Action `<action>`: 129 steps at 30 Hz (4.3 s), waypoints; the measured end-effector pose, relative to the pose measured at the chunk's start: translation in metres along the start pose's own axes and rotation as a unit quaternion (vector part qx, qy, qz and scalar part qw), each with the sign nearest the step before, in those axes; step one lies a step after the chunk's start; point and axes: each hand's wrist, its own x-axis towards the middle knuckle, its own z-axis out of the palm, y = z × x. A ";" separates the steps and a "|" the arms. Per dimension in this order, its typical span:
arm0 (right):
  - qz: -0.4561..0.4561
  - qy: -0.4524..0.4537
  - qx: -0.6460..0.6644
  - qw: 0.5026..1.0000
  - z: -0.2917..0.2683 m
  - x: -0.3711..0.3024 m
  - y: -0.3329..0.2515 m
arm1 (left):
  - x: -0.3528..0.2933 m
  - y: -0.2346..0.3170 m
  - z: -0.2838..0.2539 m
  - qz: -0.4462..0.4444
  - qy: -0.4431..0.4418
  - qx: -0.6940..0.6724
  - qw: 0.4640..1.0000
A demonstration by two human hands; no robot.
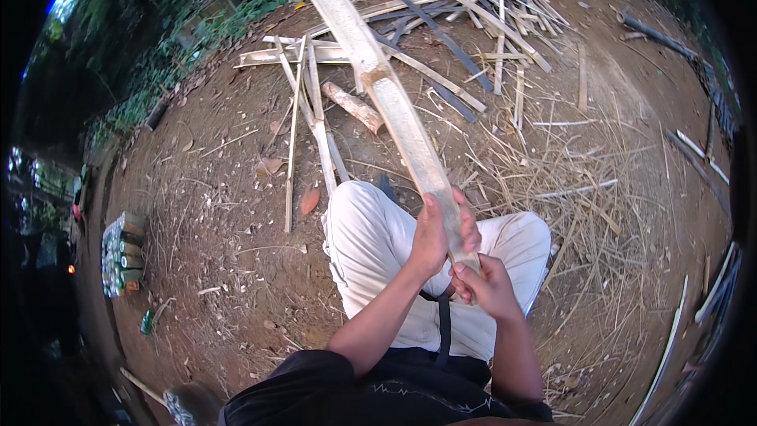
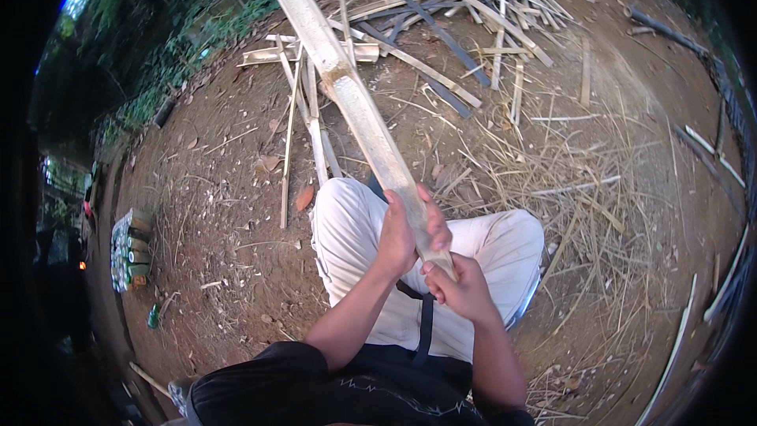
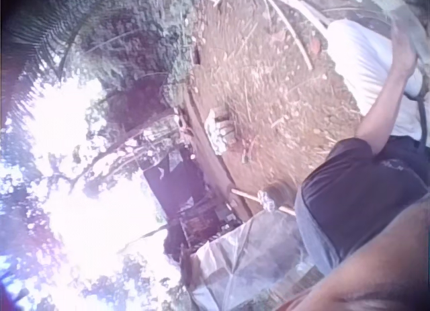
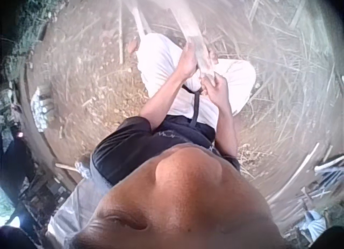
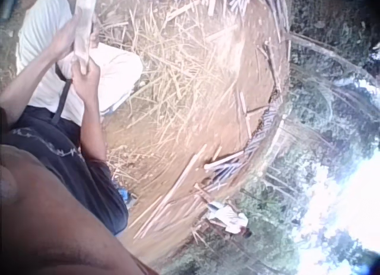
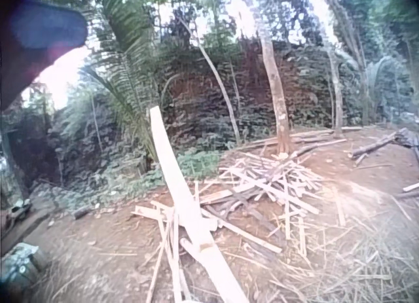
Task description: The person uses a large blade to strip outer layers and refine strips of bamboo while sitting on the ground outdoors.
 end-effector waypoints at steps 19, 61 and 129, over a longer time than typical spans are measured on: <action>-0.188 0.418 -0.448 0.768 -0.011 -0.025 0.099 | 0.045 0.148 -0.153 0.097 0.217 0.017 0.971; -0.307 0.351 -0.560 0.685 -0.167 -0.027 0.022 | -0.095 0.318 -0.109 -0.057 -0.049 0.985 0.152; -0.127 0.014 -0.624 0.771 -0.078 -0.065 0.037 | -0.116 0.095 -0.013 -0.640 0.164 -0.013 0.750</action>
